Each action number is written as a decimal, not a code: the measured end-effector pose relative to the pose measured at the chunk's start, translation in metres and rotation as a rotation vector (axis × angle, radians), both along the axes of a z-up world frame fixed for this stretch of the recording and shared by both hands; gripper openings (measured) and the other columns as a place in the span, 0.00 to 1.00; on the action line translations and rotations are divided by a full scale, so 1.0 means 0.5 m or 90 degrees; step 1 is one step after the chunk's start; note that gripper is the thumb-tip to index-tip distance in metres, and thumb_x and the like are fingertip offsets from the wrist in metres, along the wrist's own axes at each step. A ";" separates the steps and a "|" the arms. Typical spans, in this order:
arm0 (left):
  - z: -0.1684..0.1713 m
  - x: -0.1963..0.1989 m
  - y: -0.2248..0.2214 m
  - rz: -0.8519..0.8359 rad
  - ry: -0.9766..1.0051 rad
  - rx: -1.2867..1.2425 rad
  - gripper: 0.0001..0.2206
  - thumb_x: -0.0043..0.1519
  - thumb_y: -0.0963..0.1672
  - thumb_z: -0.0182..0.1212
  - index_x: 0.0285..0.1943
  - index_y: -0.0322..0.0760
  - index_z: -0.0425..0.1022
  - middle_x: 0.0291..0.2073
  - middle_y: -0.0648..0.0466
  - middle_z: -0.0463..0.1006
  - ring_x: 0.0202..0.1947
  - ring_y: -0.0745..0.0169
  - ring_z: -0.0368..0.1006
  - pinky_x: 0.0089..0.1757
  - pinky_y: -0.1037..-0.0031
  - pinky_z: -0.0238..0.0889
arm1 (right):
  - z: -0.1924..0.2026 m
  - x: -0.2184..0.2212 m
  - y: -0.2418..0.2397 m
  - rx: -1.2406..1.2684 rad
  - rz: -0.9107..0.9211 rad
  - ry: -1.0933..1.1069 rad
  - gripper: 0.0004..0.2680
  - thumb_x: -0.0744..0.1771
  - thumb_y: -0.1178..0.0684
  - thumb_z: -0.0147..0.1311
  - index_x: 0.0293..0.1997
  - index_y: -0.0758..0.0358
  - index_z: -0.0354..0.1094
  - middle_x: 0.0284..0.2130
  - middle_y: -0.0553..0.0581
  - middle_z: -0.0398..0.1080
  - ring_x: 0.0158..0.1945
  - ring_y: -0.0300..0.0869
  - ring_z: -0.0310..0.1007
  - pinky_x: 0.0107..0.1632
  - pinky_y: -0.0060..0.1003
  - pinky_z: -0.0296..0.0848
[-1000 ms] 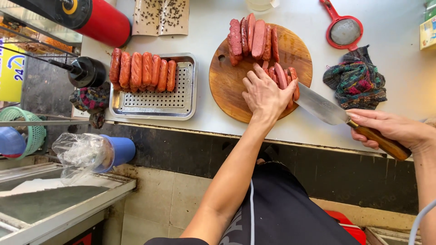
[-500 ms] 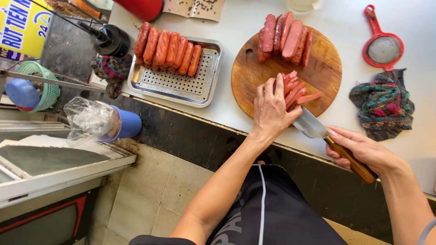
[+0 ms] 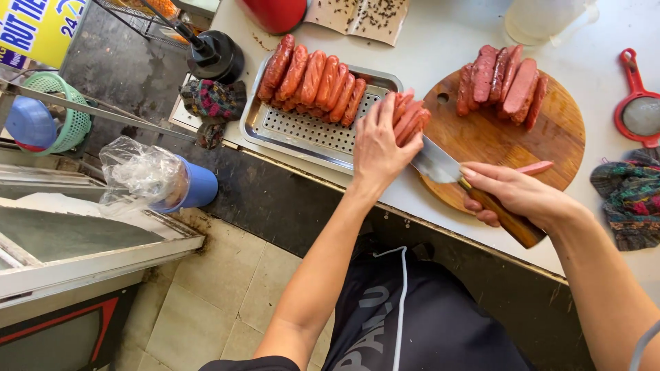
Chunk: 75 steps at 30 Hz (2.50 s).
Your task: Slicing cooked sausages into strips on a wooden cutting board.
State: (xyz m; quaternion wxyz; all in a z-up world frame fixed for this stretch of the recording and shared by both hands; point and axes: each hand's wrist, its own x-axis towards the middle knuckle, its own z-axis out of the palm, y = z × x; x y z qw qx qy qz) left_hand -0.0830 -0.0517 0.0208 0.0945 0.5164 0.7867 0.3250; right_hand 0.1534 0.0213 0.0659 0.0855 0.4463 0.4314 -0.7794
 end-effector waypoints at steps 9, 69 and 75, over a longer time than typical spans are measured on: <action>-0.016 -0.077 -0.007 0.004 0.171 0.117 0.30 0.53 0.51 0.74 0.64 0.40 0.75 0.55 0.48 0.77 0.57 0.51 0.71 0.56 0.59 0.64 | 0.130 -0.140 0.047 0.093 0.056 -0.124 0.12 0.72 0.44 0.43 0.50 0.62 0.67 0.24 0.53 0.63 0.23 0.35 0.61 0.25 0.31 0.62; -0.131 0.315 0.129 -0.391 -0.021 0.052 0.07 0.58 0.43 0.64 0.40 0.33 0.79 0.34 0.43 0.79 0.39 0.45 0.77 0.43 0.58 0.72 | 0.020 0.254 -0.223 0.328 -0.506 -0.105 0.14 0.74 0.52 0.41 0.66 0.65 0.63 0.28 0.58 0.63 0.24 0.41 0.60 0.27 0.35 0.62; -0.057 0.190 0.061 -0.252 -0.127 0.054 0.07 0.60 0.44 0.63 0.33 0.35 0.79 0.27 0.47 0.80 0.28 0.54 0.77 0.34 0.64 0.73 | -0.061 0.338 -0.163 0.346 -0.440 -0.011 0.12 0.77 0.50 0.41 0.65 0.66 0.63 0.28 0.59 0.63 0.24 0.41 0.60 0.27 0.34 0.62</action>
